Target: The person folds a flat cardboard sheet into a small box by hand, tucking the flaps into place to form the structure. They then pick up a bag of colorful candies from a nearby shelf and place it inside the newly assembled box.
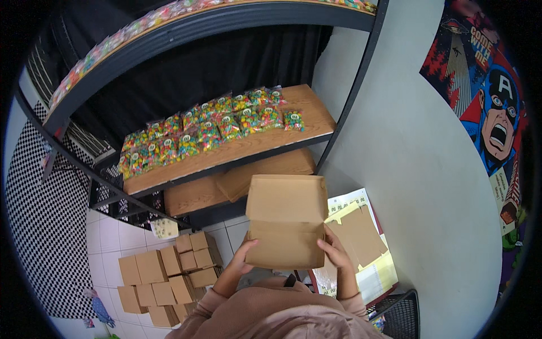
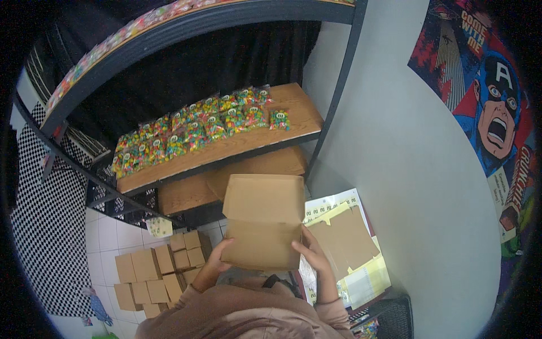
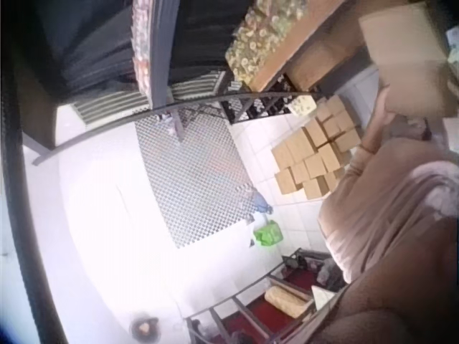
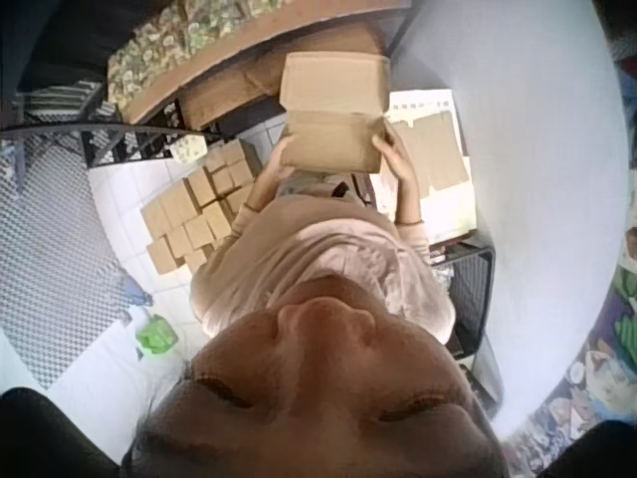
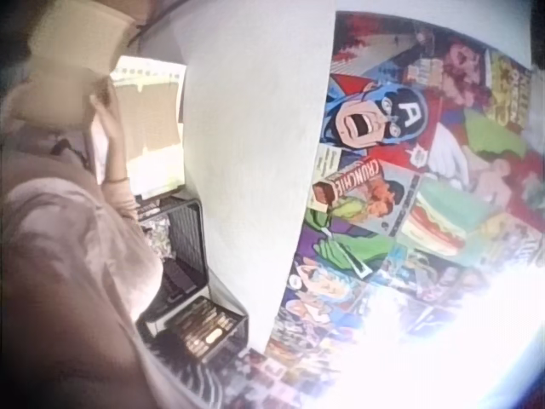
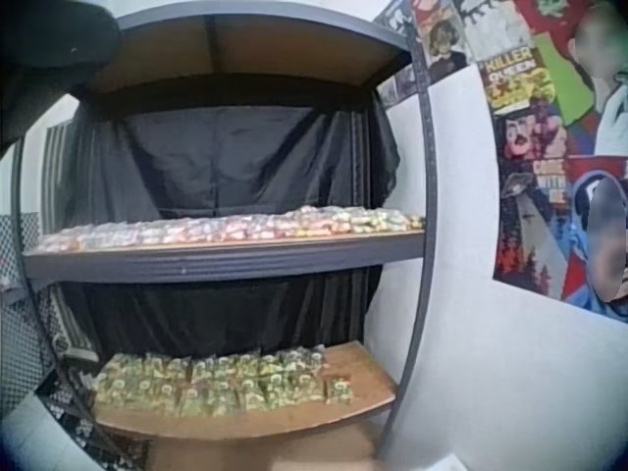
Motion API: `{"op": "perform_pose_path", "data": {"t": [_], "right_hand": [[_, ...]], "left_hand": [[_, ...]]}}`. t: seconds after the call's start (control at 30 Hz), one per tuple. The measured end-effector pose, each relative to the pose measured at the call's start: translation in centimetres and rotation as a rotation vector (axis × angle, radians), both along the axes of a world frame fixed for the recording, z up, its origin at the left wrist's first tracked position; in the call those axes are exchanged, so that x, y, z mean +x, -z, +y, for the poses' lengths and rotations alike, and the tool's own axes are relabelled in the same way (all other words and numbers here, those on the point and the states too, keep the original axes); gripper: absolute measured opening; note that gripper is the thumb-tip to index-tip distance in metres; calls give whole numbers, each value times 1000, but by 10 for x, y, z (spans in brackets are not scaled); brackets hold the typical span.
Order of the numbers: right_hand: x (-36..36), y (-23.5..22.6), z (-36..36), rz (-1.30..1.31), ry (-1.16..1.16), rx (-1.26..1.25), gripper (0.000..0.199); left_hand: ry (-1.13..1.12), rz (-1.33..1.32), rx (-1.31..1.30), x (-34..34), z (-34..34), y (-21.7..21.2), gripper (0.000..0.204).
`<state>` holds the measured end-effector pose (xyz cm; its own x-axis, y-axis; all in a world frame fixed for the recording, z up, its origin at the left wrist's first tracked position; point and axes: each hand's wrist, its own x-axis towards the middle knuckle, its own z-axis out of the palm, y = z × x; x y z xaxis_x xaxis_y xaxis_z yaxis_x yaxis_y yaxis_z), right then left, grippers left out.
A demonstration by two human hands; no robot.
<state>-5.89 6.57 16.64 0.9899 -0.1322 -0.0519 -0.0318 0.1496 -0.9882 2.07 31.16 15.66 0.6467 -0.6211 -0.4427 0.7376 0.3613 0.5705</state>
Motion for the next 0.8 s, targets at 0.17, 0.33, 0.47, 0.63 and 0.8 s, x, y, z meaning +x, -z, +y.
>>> {"op": "perform_pose_path", "data": {"t": [0.17,0.33,0.47,0.63,0.8], "right_hand": [[109,7,-54,-114,-50,228,66],[268,35,-93,-21,572,-303,47],[353,15,-68,267,703,-856,65],[396,37,-79,278,647,-1083,77],[388,76,-140,34,669,-779,64]], "left_hand": [[-282,-84,4,49,35,13,39],[-416,-139,-1,81,56,-15,42],[-564,-186,15,95,72,-22,42],[-576,-203,-21,107,68,-16,45],[-515,-224,-13,126,43,-4,42]]}}
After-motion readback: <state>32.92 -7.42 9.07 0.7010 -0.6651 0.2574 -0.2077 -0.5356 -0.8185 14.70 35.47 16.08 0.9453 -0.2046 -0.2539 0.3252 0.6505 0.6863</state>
